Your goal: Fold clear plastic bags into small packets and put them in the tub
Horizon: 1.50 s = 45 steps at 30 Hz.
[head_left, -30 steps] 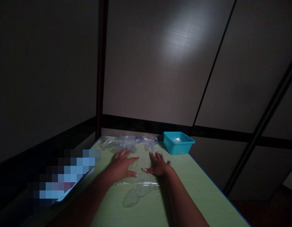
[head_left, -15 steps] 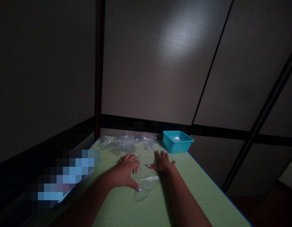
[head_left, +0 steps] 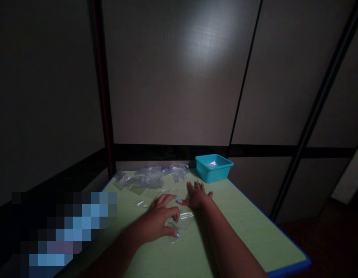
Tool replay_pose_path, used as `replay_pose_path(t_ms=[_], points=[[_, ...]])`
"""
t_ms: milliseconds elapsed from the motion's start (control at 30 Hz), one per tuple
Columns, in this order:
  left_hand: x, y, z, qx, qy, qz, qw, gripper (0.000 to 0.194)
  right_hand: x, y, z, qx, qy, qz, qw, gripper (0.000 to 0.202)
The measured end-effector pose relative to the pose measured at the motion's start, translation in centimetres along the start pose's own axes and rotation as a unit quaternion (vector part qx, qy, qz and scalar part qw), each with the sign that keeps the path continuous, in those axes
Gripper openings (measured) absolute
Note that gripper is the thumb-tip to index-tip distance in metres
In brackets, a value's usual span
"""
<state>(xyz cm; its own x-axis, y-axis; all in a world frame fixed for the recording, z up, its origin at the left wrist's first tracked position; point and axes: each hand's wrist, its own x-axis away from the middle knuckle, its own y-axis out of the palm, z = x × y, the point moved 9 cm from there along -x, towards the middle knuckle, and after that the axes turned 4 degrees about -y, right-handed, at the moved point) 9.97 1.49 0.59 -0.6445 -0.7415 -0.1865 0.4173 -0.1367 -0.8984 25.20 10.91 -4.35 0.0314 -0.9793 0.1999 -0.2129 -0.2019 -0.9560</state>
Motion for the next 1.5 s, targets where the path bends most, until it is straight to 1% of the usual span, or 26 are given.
replay_pose_path(t_ms=[67,133,200,267,333,400,500,567,667,767,867,933,967,1033,1133,1233,1333,1433,1500], points=[[-0.1,0.2,0.7,0.020,0.010,-0.011,1.000,0.024,0.1,-0.1,-0.1,0.000,-0.001,0.000,1.000,0.100],[-0.1,-0.1,1.4,0.036,0.019,-0.007,0.999,0.015,0.2,-0.1,-0.2,0.003,-0.001,0.000,1.000,0.100],[-0.1,-1.0,1.7,0.056,0.020,0.014,0.998,0.010,0.3,-0.3,-0.4,0.008,-0.001,0.001,1.000,0.100],[-0.2,-1.9,1.7,0.085,0.016,0.044,0.995,0.009,0.7,-0.5,-0.6,0.018,-0.001,0.003,1.000,0.099],[-0.2,-2.7,1.2,0.126,0.005,0.074,0.989,0.010,1.2,-1.1,-1.0,0.027,-0.004,0.017,0.999,0.096],[-0.4,-2.9,0.2,0.183,-0.020,0.087,0.979,0.012,1.8,-2.1,-1.8,0.024,-0.017,0.049,0.998,0.090],[-0.7,-2.1,-1.5,0.293,-0.065,0.079,0.951,0.014,2.9,-3.8,-3.3,-0.025,-0.061,0.110,0.992,0.073],[-0.8,-1.4,-2.0,0.349,-0.087,0.064,0.931,0.015,3.3,-4.4,-4.2,-0.091,-0.098,0.119,0.984,0.060],[-0.8,-0.5,-2.3,0.370,-0.126,0.037,0.920,0.019,3.5,-4.1,-5.4,-0.189,-0.154,0.069,0.967,0.049],[-0.7,0.0,-2.8,0.374,-0.159,0.025,0.913,0.026,4.0,-3.0,-6.2,-0.235,-0.197,-0.015,0.952,0.048],[-0.6,0.5,-3.9,0.391,-0.194,0.027,0.899,0.032,5.1,-1.9,-7.3,-0.245,-0.253,-0.110,0.930,0.045],[-0.5,0.7,-4.8,0.398,-0.223,0.035,0.889,0.034,5.9,-1.4,-7.9,-0.222,-0.286,-0.150,0.920,0.040],[-0.4,0.7,-5.1,0.398,-0.237,0.039,0.885,0.035,6.1,-1.2,-8.0,-0.205,-0.293,-0.161,0.920,0.038],[-0.3,0.7,-5.5,0.392,-0.256,0.045,0.882,0.036,6.0,-1.0,-7.9,-0.169,-0.288,-0.163,0.928,0.032],[-0.1,0.5,-5.2,0.381,-0.266,0.041,0.885,0.041,5.7,-0.8,-7.7,-0.138,-0.274,-0.153,0.940,0.023],[0.0,0.4,-5.2,0.389,-0.272,0.049,0.879,0.051,5.5,-0.7,-7.8,-0.124,-0.281,-0.153,0.939,0.017],[0.0,0.3,-5.6,0.391,-0.284,0.063,0.873,0.060,5.5,-0.6,-7.9,-0.108,-0.289,-0.152,0.939,0.016],[-0.1,0.1,-5.7,0.369,-0.281,0.064,0.883,0.061,5.4,-0.4,-7.9,-0.089,-0.284,-0.154,0.942,0.018],[-0.2,-0.2,-5.6,0.347,-0.272,0.071,0.895,0.057,5.5,-0.4,-7.9,-0.074,-0.281,-0.148,0.945,0.019]])
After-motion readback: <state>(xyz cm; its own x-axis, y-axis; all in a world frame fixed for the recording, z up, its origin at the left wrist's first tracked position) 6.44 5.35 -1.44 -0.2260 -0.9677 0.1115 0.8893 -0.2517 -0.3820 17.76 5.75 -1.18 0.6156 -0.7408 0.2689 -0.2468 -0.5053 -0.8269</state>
